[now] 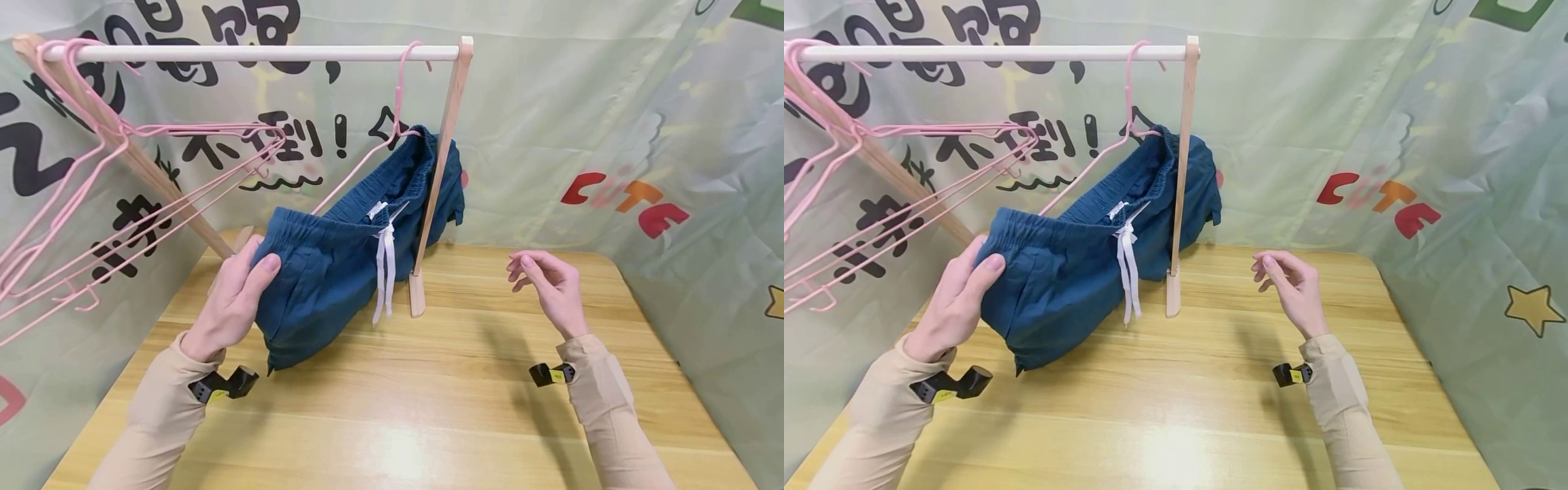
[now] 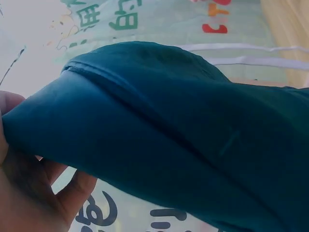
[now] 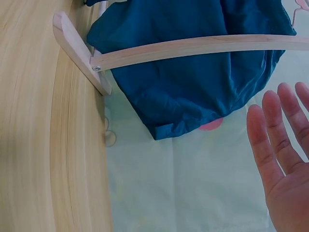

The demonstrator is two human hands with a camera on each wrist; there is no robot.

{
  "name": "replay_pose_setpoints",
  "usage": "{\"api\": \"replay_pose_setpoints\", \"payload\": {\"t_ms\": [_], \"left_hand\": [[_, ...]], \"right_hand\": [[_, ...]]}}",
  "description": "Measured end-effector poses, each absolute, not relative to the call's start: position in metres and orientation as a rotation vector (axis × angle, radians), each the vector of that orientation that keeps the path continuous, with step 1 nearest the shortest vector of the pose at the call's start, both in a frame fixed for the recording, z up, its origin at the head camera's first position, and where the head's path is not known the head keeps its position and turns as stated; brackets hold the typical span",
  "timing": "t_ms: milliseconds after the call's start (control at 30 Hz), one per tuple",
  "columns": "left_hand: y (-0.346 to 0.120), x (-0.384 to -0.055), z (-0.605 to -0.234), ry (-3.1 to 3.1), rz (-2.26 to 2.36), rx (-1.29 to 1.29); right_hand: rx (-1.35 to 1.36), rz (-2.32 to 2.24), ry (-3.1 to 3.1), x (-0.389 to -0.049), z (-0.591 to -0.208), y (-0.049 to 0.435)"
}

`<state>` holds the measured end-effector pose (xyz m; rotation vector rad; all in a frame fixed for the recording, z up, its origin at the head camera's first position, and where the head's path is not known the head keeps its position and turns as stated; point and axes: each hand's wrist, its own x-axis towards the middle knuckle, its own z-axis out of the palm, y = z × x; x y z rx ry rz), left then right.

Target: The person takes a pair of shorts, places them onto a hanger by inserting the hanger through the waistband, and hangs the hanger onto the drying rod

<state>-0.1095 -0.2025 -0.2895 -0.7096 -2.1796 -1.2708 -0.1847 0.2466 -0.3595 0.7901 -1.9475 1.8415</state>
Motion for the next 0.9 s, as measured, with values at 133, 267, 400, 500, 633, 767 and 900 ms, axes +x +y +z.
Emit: {"api": "replay_pose_setpoints", "payload": {"t_ms": [133, 267, 400, 500, 633, 767, 900], "left_hand": [[-0.205, -0.109, -0.290, -2.159, -1.285, -0.712], [-0.204, -0.110, -0.290, -2.149, -1.295, -0.717], [-0.200, -0.111, -0.293, -2.147, -1.321, -0.785], [-0.198, -0.112, -0.294, -2.151, -1.383, -0.903], [-0.200, -0.113, -0.292, -2.181, -1.424, -1.034], [-0.208, -0.117, -0.287, -2.217, -1.357, -1.144], [-0.217, -0.121, -0.283, -2.239, -1.423, -1.254]], "right_hand": [[0.784, 1.846, -1.947, -0.184, -0.360, 0.247], [0.778, 1.847, -1.953, -0.184, -0.360, 0.248], [0.780, 1.844, -1.954, -0.184, -0.360, 0.249], [0.785, 1.843, -1.952, -0.185, -0.360, 0.249], [0.785, 1.848, -1.951, -0.184, -0.360, 0.250], [0.782, 1.841, -1.954, -0.183, -0.360, 0.254], [0.759, 1.818, -1.980, -0.182, -0.359, 0.258]]}}
